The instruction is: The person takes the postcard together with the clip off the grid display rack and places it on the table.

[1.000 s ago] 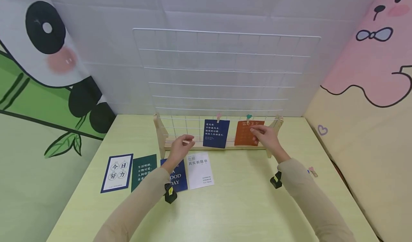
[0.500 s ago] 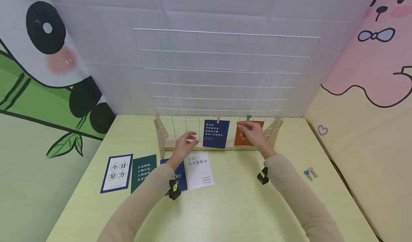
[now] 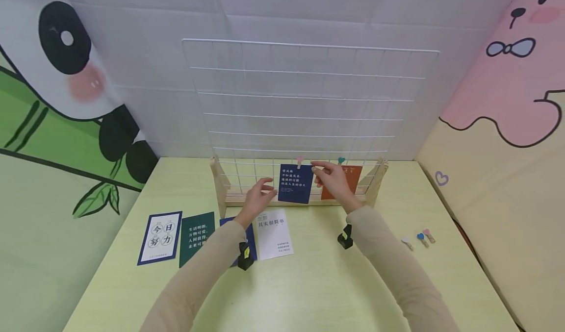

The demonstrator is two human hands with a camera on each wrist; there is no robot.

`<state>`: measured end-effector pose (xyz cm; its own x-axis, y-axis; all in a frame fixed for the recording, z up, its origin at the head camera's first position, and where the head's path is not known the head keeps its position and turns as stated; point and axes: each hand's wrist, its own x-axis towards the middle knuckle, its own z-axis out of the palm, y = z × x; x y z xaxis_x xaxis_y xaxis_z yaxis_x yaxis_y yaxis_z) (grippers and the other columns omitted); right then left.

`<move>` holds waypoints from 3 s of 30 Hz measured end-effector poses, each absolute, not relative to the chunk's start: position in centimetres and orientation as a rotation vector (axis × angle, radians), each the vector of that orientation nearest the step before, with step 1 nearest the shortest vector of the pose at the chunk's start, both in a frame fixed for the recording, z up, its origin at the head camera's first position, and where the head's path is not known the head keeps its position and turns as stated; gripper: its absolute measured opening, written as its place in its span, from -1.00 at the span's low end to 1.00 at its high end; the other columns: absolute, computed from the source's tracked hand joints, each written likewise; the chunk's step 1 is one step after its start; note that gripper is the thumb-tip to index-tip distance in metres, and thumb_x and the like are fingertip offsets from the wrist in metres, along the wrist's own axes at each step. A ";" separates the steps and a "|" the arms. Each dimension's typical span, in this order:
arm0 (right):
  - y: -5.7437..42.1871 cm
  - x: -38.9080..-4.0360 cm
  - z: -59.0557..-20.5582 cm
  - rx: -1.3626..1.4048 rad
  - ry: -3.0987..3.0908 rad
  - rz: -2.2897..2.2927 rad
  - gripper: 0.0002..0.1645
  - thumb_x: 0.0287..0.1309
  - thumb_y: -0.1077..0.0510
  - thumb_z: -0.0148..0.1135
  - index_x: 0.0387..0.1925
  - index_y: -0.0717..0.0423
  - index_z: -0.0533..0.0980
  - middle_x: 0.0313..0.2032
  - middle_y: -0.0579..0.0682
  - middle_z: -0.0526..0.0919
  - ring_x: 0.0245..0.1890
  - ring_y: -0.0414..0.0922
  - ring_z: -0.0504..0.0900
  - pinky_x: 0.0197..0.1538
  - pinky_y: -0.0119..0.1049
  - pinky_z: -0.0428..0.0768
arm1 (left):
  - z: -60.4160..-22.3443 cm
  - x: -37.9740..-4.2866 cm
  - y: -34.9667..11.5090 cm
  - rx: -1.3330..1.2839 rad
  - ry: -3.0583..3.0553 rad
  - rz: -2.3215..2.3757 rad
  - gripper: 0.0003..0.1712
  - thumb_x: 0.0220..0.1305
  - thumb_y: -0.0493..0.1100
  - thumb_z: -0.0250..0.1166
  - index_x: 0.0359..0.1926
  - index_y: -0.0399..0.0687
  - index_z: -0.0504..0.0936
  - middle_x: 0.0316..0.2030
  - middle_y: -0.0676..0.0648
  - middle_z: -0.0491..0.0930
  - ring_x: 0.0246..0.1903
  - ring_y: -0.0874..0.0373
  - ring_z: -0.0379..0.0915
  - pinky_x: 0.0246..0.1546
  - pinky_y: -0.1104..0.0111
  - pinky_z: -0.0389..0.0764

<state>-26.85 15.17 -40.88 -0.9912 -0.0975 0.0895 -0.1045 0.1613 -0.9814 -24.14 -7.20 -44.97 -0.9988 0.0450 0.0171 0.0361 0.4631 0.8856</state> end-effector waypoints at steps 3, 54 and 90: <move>14.7 -26.9 -40.8 0.190 -2.369 2.014 -0.67 0.14 0.22 0.11 -0.04 0.24 0.48 -0.68 0.05 0.47 -0.70 -0.09 0.45 -0.54 -0.36 0.51 | -45.0 -24.3 -7.1 0.069 2.677 1.616 -0.54 0.19 -0.21 0.15 0.14 -0.09 0.33 -0.13 -0.18 0.49 -0.27 -0.01 0.45 -0.31 0.23 0.50; 11.0 -33.3 -46.1 0.127 -2.447 1.815 -0.57 0.12 -0.08 0.10 -0.01 0.00 0.50 -0.58 0.03 0.55 -0.66 -0.14 0.50 -0.70 -0.07 0.42 | -46.0 -26.8 -5.0 -0.051 2.745 1.426 -0.73 0.23 -0.18 0.11 -0.07 -0.20 0.48 -0.24 -0.12 0.52 -0.30 0.07 0.47 -0.36 0.30 0.48; 11.4 -36.3 -50.2 0.212 -2.294 1.852 -0.65 0.09 -0.07 0.14 -0.11 -0.04 0.56 -0.61 -0.02 0.52 -0.68 -0.17 0.44 -0.55 -0.38 0.52 | -46.2 -26.3 -5.2 0.030 2.832 1.375 -0.81 0.20 -0.21 0.14 -0.18 -0.21 0.54 -0.30 -0.10 0.55 -0.37 0.10 0.49 -0.38 0.31 0.48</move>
